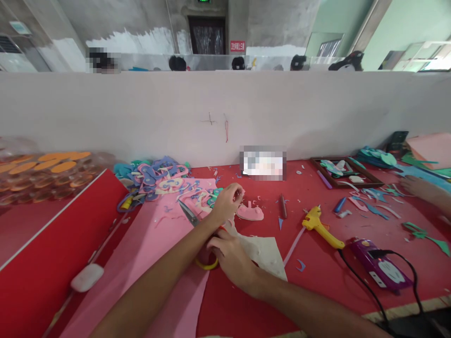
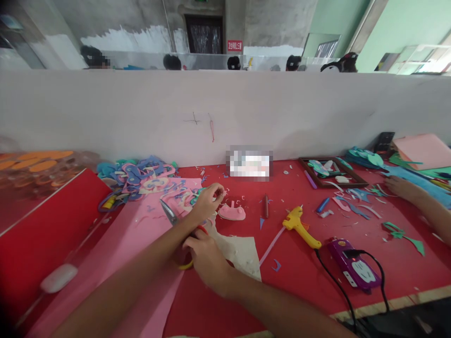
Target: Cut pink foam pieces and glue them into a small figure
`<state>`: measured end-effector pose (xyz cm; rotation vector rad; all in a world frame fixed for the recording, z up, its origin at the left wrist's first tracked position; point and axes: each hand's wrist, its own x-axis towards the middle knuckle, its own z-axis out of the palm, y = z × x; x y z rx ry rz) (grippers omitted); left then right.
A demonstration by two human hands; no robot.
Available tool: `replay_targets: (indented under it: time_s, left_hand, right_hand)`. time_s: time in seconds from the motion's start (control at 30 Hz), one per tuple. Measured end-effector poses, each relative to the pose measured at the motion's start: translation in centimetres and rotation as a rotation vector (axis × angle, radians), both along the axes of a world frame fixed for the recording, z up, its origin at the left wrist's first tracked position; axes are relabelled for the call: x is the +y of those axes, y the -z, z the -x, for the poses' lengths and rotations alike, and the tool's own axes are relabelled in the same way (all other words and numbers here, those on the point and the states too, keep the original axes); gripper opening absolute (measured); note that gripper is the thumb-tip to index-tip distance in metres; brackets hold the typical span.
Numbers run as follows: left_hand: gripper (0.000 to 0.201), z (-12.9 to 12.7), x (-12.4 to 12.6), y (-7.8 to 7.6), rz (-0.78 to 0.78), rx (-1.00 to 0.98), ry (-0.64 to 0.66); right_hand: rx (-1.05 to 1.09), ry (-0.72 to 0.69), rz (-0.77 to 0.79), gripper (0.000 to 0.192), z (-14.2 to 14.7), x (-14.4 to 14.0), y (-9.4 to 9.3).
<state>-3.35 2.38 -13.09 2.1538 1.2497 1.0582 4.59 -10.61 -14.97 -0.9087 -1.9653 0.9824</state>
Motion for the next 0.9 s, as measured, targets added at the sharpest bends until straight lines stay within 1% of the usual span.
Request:
replay_targets:
  time_s: [0.17, 0.27, 0.37, 0.47, 0.5, 0.53, 0.6, 0.63, 0.67, 0.73, 0.77, 0.83, 0.9]
  left_hand:
    - [0.007, 0.5, 0.2, 0.4, -0.002, 0.055, -0.040]
    - [0.008, 0.8, 0.3, 1.0, -0.014, 0.119, -0.053]
    - [0.011, 0.9, 0.3, 1.4, -0.036, 0.171, -0.066]
    - [0.012, 0.8, 0.1, 1.5, -0.104, 0.258, -0.058]
    - [0.012, 0.7, 0.0, 1.5, -0.129, 0.287, -0.050]
    - [0.012, 0.7, -0.1, 1.5, -0.153, 0.311, -0.041]
    - [0.012, 0.6, -0.2, 1.6, -0.199, 0.354, -0.029]
    - [0.013, 0.6, -0.3, 1.6, -0.220, 0.374, -0.029]
    - [0.014, 0.6, -0.4, 1.6, -0.239, 0.395, -0.032]
    - [0.016, 0.5, -0.5, 1.5, -0.273, 0.436, -0.032]
    - [0.017, 0.4, -0.6, 1.5, -0.291, 0.458, -0.022]
    - [0.018, 0.3, -0.6, 1.4, -0.323, 0.494, 0.006]
    - [0.019, 0.2, -0.7, 1.3, -0.337, 0.507, 0.022]
  right_hand:
    - [0.023, -0.010, -0.062, 0.026, 0.0, 0.0, 1.4]
    - [0.014, -0.020, -0.190, 0.023, -0.2, -0.5, 1.5]
    - [0.008, -0.035, -0.370, 0.021, -0.6, -1.1, 0.6]
    - [-0.022, -0.031, -0.533, 0.024, -1.4, -1.0, -1.1]
    - [-0.057, -0.006, -0.569, 0.024, -1.9, -0.7, -1.8]
    - [-0.095, 0.055, -0.597, 0.023, -2.6, -0.3, -2.4]
    - [-0.208, 0.213, -0.645, 0.029, -5.0, 0.8, -3.7]
    - [-0.254, 0.319, -0.671, 0.028, -6.8, 1.4, -4.3]
    - [-0.309, 0.465, -0.662, 0.027, -9.0, 1.9, -4.8]
    - [-0.510, 0.724, -0.592, 0.027, -14.1, 2.5, -5.2]
    - [-0.642, 0.814, -0.555, 0.031, -16.8, 2.6, -5.1]
    - [-0.894, 0.945, -0.450, 0.034, -21.8, 2.3, -3.8]
    - [-1.065, 0.935, -0.357, 0.035, -25.5, 1.7, -1.6]
